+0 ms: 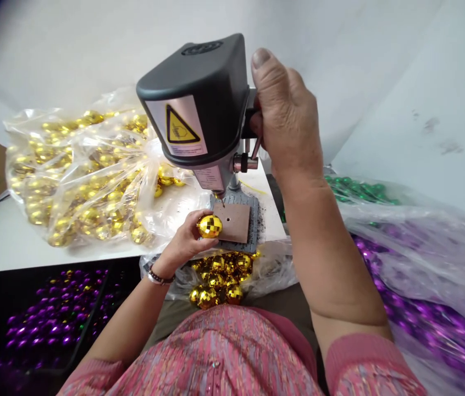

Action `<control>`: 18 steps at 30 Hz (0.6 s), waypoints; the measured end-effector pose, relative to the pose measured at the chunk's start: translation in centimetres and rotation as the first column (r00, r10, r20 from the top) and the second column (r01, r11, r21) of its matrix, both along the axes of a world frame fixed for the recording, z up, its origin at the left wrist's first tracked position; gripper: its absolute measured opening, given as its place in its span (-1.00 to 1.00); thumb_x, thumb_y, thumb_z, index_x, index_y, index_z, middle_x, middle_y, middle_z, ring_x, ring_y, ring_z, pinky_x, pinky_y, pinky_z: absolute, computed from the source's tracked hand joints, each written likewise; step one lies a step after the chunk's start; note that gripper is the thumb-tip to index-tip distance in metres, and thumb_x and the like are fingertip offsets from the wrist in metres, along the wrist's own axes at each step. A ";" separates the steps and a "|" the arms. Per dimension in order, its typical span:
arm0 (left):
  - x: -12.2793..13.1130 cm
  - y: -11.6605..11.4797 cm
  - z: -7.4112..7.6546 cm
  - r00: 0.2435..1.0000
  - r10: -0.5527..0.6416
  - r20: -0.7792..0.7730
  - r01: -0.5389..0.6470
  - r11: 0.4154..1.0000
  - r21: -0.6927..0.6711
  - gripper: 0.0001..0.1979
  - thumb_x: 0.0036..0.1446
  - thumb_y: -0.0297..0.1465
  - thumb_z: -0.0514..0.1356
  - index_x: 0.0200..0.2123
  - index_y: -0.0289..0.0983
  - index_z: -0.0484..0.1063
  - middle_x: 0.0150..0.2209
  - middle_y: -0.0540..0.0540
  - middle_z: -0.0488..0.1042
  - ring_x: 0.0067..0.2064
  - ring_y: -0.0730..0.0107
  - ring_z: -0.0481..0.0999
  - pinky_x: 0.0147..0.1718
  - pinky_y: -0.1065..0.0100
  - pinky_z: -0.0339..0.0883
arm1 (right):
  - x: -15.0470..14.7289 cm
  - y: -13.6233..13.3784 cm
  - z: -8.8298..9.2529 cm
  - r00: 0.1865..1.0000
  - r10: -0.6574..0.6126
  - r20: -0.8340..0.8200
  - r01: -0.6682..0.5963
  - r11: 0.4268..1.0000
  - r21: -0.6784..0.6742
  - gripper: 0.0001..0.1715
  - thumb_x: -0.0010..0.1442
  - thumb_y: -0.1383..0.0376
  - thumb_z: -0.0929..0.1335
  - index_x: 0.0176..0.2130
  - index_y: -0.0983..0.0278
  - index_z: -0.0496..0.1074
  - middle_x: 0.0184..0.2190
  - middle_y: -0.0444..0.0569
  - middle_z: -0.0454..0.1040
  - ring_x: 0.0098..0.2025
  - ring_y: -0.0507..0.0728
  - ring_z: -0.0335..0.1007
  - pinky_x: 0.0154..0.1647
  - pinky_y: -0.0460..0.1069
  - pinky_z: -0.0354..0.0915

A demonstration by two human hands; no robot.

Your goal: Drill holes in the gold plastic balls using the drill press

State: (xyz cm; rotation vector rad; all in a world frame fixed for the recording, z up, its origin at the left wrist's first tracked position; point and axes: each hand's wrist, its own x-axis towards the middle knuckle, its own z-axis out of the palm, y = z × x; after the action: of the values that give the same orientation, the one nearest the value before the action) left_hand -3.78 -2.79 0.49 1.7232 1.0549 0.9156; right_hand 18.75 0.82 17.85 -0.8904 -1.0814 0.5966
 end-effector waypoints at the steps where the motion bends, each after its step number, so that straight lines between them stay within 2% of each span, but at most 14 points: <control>1: 0.0 -0.1 0.0 1.000 -0.006 -0.010 0.006 1.000 -0.005 -0.34 -0.11 -0.34 0.47 0.11 -0.18 0.45 0.09 -0.17 0.42 0.16 0.08 0.42 0.20 0.09 0.34 | 0.0 0.0 0.0 1.000 -0.001 -0.002 0.001 1.000 -0.004 -0.57 0.24 0.00 0.36 -0.42 0.26 0.25 -0.60 -0.25 0.17 -0.63 -0.12 0.10 -0.62 -0.13 0.09; 5: 0.0 -0.5 -0.1 0.996 -0.029 0.087 0.044 0.983 -0.181 -0.32 0.02 -0.20 0.42 0.20 -0.20 0.35 0.08 -0.18 0.46 0.10 0.11 0.47 0.11 0.14 0.39 | -0.2 0.0 0.3 1.000 -0.008 -0.006 0.008 1.000 -0.012 -0.59 0.25 0.02 0.34 -0.43 0.24 0.22 -0.60 -0.26 0.15 -0.62 -0.11 0.09 -0.62 -0.12 0.07; 8: 0.1 -1.0 0.3 0.967 -0.024 0.253 0.125 0.912 -0.391 -0.30 0.17 -0.10 0.28 0.30 -0.15 0.16 0.00 -0.16 0.47 -0.04 0.20 0.53 -0.18 0.28 0.46 | -0.1 0.1 0.4 1.000 -0.012 -0.011 0.012 1.000 -0.024 -0.60 0.25 0.05 0.34 -0.45 0.22 0.20 -0.59 -0.25 0.13 -0.61 -0.10 0.09 -0.60 -0.10 0.10; 10: 0.2 -1.2 0.6 0.941 0.008 0.340 0.163 0.866 -0.473 -0.26 0.16 -0.12 0.27 0.32 -0.10 0.02 -0.07 -0.11 0.45 -0.12 0.26 0.54 -0.33 0.36 0.40 | 0.0 0.1 0.3 1.000 -0.009 -0.014 0.009 0.999 -0.036 -0.60 0.24 0.04 0.35 -0.45 0.21 0.20 -0.58 -0.25 0.12 -0.61 -0.10 0.10 -0.60 -0.09 0.10; 12: 0.2 -1.1 0.8 0.948 0.050 0.314 0.110 0.874 -0.474 -0.24 0.09 -0.20 0.32 0.26 -0.09 0.00 -0.14 -0.04 0.43 -0.19 0.34 0.52 -0.34 0.39 0.36 | 0.1 0.2 0.2 1.000 -0.001 -0.008 0.001 1.000 -0.031 -0.61 0.24 0.03 0.35 -0.45 0.21 0.21 -0.57 -0.24 0.11 -0.60 -0.09 0.11 -0.58 -0.09 0.12; 15: 0.0 -0.5 0.4 0.985 0.074 0.155 -0.015 0.936 -0.352 -0.29 -0.02 -0.29 0.41 0.11 -0.15 0.11 -0.23 0.04 0.41 -0.25 0.44 0.45 -0.26 0.38 0.35 | 0.0 0.1 0.3 1.000 0.000 0.001 0.000 1.000 -0.027 -0.62 0.25 0.05 0.33 -0.45 0.20 0.20 -0.56 -0.22 0.10 -0.58 -0.08 0.11 -0.57 -0.08 0.13; 18: -0.1 0.3 -0.3 0.998 0.029 0.049 -0.016 0.968 -0.251 -0.37 0.00 -0.22 0.42 0.07 -0.20 0.21 -0.26 0.02 0.43 -0.27 0.42 0.44 -0.25 0.36 0.35 | -0.2 -0.1 0.6 1.000 0.002 -0.019 -0.003 0.999 -0.053 -0.64 0.27 0.09 0.31 -0.46 0.19 0.18 -0.55 -0.21 0.10 -0.58 -0.08 0.10 -0.59 -0.08 0.11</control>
State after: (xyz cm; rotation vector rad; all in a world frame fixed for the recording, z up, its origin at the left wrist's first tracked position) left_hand -3.89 -2.50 0.21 1.4733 1.1072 0.8001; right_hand 18.57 0.76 18.42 -0.9278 -1.0542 0.6370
